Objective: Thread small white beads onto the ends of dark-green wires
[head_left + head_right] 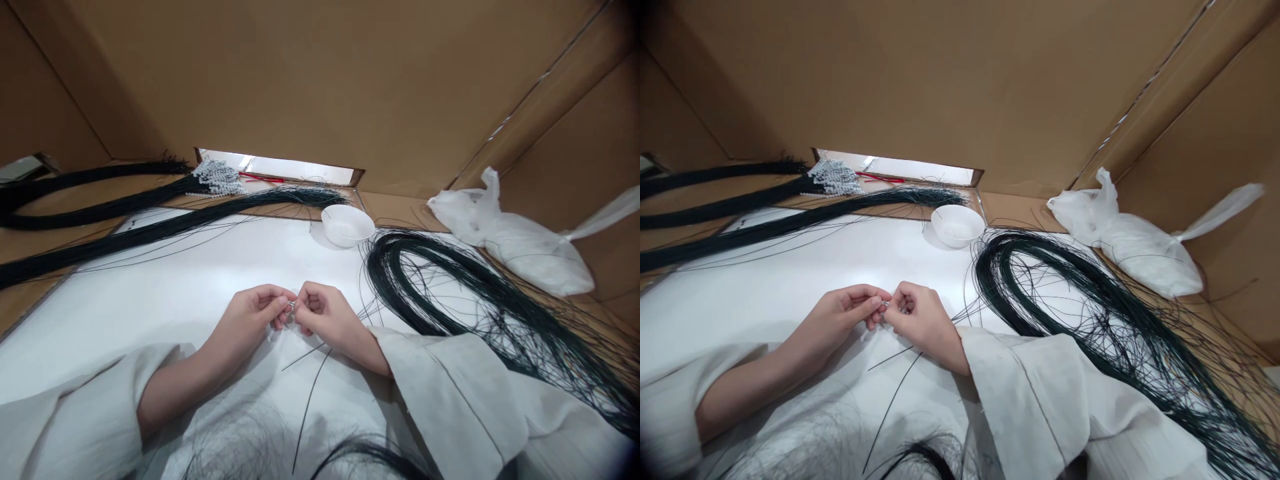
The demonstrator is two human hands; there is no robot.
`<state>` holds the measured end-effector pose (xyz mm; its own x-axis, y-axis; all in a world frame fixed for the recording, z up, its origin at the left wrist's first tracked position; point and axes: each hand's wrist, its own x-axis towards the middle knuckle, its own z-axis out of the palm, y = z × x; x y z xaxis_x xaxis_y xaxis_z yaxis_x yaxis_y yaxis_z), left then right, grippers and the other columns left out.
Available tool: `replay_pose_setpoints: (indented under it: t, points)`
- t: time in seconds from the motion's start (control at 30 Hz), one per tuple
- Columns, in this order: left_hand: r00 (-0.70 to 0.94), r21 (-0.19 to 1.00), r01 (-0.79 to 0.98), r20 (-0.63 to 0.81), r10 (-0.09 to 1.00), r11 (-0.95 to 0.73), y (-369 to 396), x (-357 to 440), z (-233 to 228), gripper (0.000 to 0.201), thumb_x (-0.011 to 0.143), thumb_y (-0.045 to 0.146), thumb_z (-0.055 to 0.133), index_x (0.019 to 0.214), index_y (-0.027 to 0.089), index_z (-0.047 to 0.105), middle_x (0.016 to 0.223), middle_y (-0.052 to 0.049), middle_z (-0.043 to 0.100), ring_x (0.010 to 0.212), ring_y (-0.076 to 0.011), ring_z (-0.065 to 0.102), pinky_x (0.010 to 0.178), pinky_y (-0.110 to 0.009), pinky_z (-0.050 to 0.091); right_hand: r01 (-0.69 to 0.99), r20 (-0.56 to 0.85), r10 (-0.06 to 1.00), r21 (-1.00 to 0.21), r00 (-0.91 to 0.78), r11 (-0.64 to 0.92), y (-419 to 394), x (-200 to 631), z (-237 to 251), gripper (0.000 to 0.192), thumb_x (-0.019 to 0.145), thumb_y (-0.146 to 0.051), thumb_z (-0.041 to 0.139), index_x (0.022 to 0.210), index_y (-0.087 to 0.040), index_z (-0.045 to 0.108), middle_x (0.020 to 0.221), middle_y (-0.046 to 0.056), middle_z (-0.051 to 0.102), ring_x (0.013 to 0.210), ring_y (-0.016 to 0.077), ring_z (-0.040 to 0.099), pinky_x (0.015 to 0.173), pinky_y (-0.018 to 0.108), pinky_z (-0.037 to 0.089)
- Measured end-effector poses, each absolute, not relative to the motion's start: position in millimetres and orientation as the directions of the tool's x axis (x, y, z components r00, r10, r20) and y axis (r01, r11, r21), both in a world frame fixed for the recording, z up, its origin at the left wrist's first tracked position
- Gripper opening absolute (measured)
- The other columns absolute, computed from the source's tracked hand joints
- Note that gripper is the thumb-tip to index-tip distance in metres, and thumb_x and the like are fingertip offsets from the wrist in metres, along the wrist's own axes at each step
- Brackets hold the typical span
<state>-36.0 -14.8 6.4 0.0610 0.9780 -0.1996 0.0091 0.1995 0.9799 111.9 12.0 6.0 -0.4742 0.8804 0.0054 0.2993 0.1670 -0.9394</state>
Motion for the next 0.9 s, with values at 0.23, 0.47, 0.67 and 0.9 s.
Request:
replay_pose_setpoints:
  t: [0.23, 0.47, 0.67, 0.9]
  points:
    - [0.069, 0.980, 0.018, -0.201, 0.977, 0.200, -15.2, -36.0, 6.5, 0.013, 0.076, 0.023, 0.054, 0.079, 0.015, 0.063, 0.059, 0.002, 0.053, 0.055, -0.0088, 0.046, 0.055, -0.021, 0.036, 0.288, 0.002, 0.874, -0.944, -0.486, 0.163, 11.8, 112.4, 7.3, 0.010, 0.071, -0.018, 0.049, 0.062, -0.017, 0.044, 0.052, -0.003, 0.048, 0.050, 0.0081, 0.044, 0.048, 0.020, 0.031]
    - [0.065, 0.979, 0.047, -0.201, 0.977, 0.198, -14.4, -36.4, 8.7, 0.014, 0.076, 0.024, 0.053, 0.080, 0.014, 0.062, 0.060, 0.002, 0.053, 0.055, -0.0088, 0.046, 0.054, -0.021, 0.036, 0.307, -0.007, 0.870, -0.937, -0.492, 0.167, 12.3, 112.0, 9.7, 0.010, 0.071, -0.018, 0.048, 0.062, -0.017, 0.044, 0.052, -0.003, 0.047, 0.050, 0.0077, 0.044, 0.048, 0.019, 0.031]
    - [0.070, 0.977, 0.072, -0.207, 0.976, 0.202, -15.4, -36.9, 9.7, 0.014, 0.077, 0.023, 0.053, 0.081, 0.014, 0.062, 0.058, 0.003, 0.052, 0.055, -0.0081, 0.045, 0.055, -0.020, 0.035, 0.287, -0.024, 0.867, -0.948, -0.498, 0.138, 12.7, 112.5, 7.3, 0.011, 0.072, -0.022, 0.049, 0.064, -0.017, 0.045, 0.054, -0.003, 0.048, 0.049, 0.0077, 0.045, 0.046, 0.019, 0.034]
    - [0.061, 0.978, 0.064, -0.204, 0.977, 0.200, -15.3, -36.4, 8.3, 0.013, 0.077, 0.023, 0.054, 0.080, 0.014, 0.062, 0.059, 0.003, 0.053, 0.054, -0.0075, 0.045, 0.054, -0.020, 0.035, 0.262, -0.040, 0.873, -0.960, -0.487, 0.102, 13.8, 112.6, 5.9, 0.012, 0.072, -0.024, 0.051, 0.064, -0.016, 0.046, 0.052, -0.004, 0.048, 0.046, 0.0070, 0.045, 0.043, 0.018, 0.034]
